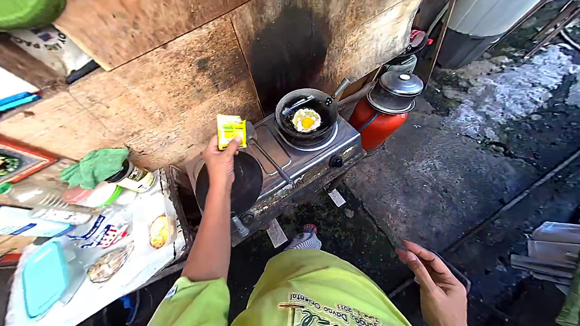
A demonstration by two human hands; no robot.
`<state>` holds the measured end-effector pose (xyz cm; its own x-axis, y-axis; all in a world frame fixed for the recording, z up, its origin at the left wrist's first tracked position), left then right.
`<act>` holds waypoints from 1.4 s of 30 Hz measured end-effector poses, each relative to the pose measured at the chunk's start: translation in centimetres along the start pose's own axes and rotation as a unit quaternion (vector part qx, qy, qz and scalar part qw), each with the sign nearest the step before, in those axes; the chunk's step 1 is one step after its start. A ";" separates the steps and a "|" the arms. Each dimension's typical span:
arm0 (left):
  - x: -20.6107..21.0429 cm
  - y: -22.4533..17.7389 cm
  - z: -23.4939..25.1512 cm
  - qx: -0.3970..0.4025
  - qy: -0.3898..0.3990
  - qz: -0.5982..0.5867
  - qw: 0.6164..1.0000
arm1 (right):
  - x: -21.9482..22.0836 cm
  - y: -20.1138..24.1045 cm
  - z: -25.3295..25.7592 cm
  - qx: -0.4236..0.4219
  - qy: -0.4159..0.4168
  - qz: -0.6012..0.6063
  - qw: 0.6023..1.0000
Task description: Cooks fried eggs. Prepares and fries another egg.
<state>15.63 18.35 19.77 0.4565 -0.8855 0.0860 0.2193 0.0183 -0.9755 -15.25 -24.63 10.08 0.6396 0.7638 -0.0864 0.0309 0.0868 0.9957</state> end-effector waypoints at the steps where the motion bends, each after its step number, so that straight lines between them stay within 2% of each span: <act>1: 2.4 0.0 0.7 0.024 0.014 0.015 1.000 | -0.5 0.0 0.0 0.004 -0.010 -0.002 1.000; 4: 8.5 -1.1 2.1 0.105 0.035 0.065 0.992 | -2.1 1.0 0.3 -0.003 -0.058 -0.015 0.998; 9: 15.5 -1.5 3.3 0.236 0.049 0.180 0.954 | -4.0 3.3 1.6 -0.008 -0.116 -0.030 0.993; 10: 16.9 -0.6 3.6 0.226 0.078 0.224 0.945 | -4.1 3.4 1.8 -0.009 -0.124 -0.033 0.992; 12: 19.1 2.4 4.1 0.142 0.159 0.314 0.925 | -4.1 3.6 2.0 -0.005 -0.137 -0.039 0.990; 14: 20.4 4.1 4.6 0.095 0.190 0.357 0.910 | -3.9 3.8 2.3 -0.001 -0.146 -0.038 0.989; 17: 21.2 3.9 4.8 0.092 0.190 0.357 0.910 | -3.5 3.6 2.2 0.009 -0.153 -0.038 0.988; 22: 22.1 3.1 5.2 0.154 0.163 0.303 0.926 | -3.0 3.6 2.1 0.014 -0.160 -0.041 0.986; 25: 23.1 5.5 5.5 0.090 0.241 0.376 0.890 | -3.0 3.7 2.0 0.013 -0.165 -0.041 0.985; 27: 23.4 5.6 5.6 0.073 0.250 0.386 0.885 | -3.1 3.8 2.0 0.011 -0.167 -0.040 0.985; 30: 23.4 4.5 5.7 0.084 0.230 0.362 0.899 | -3.3 3.8 1.8 0.011 -0.174 -0.040 0.984; 35: 23.9 2.3 6.5 0.152 0.170 0.300 0.926 | -3.2 3.7 1.8 0.013 -0.181 -0.040 0.983; 37: 24.4 3.2 7.0 0.142 0.191 0.333 0.912 | -3.1 3.7 1.9 0.014 -0.183 -0.042 0.982; 39: 24.9 4.8 7.6 0.091 0.237 0.394 0.883 | -3.1 3.7 1.8 0.013 -0.183 -0.041 0.982; 42: 25.0 4.8 7.9 0.088 0.239 0.407 0.877 | -3.3 3.7 1.8 0.011 -0.185 -0.040 0.982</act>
<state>34.92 -0.08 18.83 0.1184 -0.6386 -0.7604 0.1373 0.7690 -0.6244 -15.91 -27.98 14.12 0.8692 0.4711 -0.1500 0.1052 0.1201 0.9872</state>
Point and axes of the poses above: each hand's wrist, its own z-axis towards the middle knuckle, its own x-axis out of the palm, y = z × x, the point moved 7 cm from there along z, towards the middle knuckle, and after that the axes turned 9 degrees about -y, right-handed, at the moved point
